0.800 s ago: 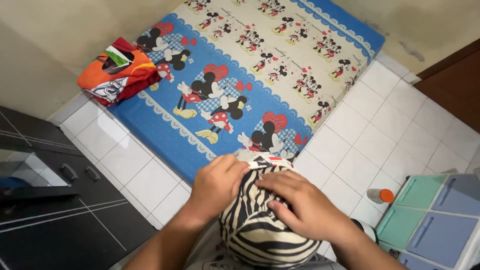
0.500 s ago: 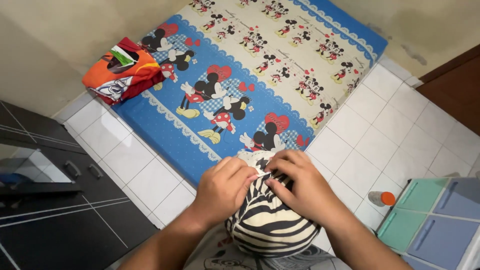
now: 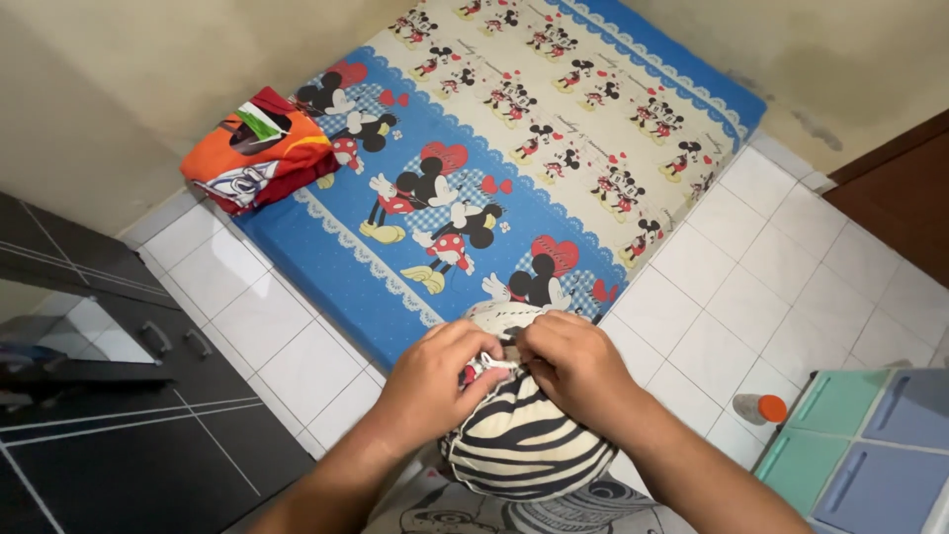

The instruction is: The person folds a striped garment and places it into a blue drawstring bag, then ties the bag closed. The person then moves to a different area and opens a zebra-striped bag, removes a folded cloth, and places it into the blue bag before tying it again.

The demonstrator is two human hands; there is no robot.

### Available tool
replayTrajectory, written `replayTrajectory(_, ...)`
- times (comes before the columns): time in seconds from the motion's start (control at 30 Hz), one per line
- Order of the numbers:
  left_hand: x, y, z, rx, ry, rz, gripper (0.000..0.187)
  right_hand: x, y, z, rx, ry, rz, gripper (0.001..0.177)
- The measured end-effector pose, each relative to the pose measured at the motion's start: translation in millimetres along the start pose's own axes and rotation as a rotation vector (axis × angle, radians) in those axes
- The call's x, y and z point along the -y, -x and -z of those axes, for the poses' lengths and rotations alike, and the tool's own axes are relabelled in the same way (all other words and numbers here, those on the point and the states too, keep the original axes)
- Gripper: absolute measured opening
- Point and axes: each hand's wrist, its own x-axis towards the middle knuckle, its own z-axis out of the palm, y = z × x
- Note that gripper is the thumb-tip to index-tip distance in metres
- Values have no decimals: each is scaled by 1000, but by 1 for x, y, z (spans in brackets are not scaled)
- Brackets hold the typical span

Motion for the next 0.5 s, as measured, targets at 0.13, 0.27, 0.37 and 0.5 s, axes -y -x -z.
replayTrajectory(0.13, 12, 11, -1, -69, 24, -88, 20, 1, -3, -10, -91, 158, 58, 23)
replayTrajectory(0.27, 32, 34, -3, 50, 281, 117, 32, -10, 1, 0, 79, 344, -244, 14)
replayTrajectory(0.37, 35, 42, 3, 47, 253, 78, 31, -10, 6, -5, 177, 234, -519, 14)
replayTrajectory(0.5, 10, 44, 25, 197, -35, 287, 89, -8, 15, -38, 48, 145, -631, 11)
